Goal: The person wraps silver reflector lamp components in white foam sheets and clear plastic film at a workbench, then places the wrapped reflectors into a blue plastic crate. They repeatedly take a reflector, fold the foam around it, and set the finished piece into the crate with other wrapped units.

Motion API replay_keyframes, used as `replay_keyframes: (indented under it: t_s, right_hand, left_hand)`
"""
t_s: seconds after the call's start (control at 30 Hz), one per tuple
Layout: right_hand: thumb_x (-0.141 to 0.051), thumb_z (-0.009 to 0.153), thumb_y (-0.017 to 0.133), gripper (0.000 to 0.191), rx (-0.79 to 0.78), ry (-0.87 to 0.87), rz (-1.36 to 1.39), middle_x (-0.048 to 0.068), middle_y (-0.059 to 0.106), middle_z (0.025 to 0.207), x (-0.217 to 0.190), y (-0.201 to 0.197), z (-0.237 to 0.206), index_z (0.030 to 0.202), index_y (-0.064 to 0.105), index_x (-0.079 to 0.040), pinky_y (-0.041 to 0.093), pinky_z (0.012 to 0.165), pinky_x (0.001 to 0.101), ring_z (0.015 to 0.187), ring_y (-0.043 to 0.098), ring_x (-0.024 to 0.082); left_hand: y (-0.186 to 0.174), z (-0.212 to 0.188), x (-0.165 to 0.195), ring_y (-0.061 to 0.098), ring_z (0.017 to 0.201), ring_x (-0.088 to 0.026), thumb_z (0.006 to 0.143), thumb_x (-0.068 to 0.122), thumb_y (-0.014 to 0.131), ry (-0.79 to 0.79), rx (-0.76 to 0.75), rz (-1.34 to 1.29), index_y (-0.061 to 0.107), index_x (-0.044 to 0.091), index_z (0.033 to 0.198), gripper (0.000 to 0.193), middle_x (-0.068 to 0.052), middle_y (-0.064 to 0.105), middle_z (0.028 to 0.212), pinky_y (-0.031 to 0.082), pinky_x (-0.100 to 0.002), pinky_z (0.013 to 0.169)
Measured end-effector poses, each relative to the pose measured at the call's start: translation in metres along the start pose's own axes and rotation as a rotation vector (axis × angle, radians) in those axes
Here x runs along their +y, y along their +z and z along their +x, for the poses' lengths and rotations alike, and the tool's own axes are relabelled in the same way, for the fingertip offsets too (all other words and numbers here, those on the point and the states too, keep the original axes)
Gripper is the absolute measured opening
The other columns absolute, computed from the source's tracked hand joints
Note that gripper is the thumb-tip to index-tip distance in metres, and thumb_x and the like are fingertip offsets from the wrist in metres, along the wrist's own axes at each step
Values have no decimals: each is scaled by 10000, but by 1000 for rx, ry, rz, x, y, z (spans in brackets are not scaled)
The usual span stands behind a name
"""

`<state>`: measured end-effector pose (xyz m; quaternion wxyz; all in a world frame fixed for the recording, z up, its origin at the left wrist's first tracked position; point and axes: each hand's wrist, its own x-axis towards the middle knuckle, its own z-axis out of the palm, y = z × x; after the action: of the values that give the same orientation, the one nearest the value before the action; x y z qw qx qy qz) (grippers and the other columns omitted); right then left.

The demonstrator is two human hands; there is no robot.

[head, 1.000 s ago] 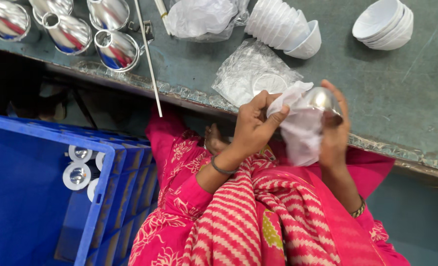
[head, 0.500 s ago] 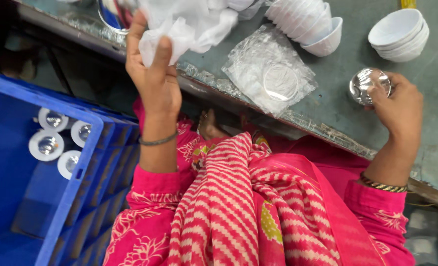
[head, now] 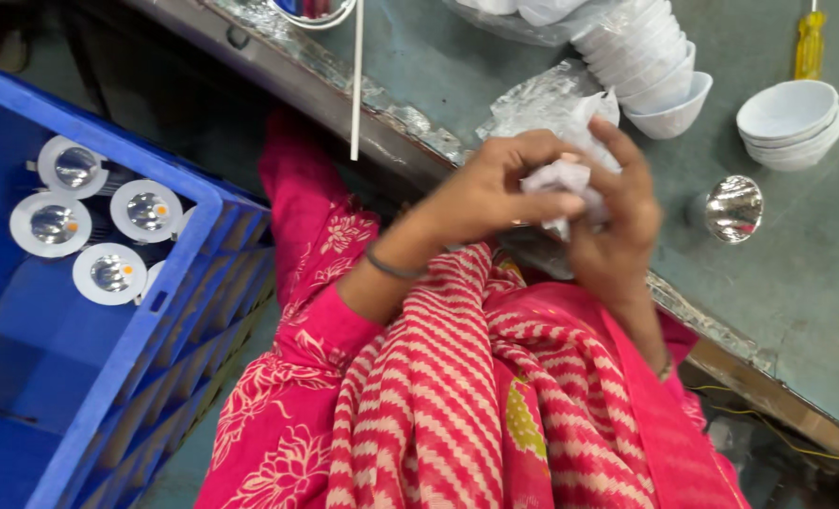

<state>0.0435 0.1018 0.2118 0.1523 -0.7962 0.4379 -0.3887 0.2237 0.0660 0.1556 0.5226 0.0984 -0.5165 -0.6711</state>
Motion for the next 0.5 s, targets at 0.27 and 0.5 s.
replay_keyframes:
  t_s: [0.27,0.5]
  right_hand:
    - [157,946,719,204,45,-280,-108,211,675,1301,13,21,70,1089,724,12,562,967,401,1176,699,357]
    - [-51,843,697,242,-219,-491,-682,193,704,955,71,68,159,1076,742,-6,523,758,496,885,680,380]
  left_hand:
    - [-126,61,-58,638,1107,-260,971,117,713,379,714,487,740,-31,1132,220,-147,596,1254,548,-357,904]
    - [-140,120,-101,654,825,-200,810,-32,715,312,1166,128,436,11,1315,578,-165,653,1001,544,-316,675]
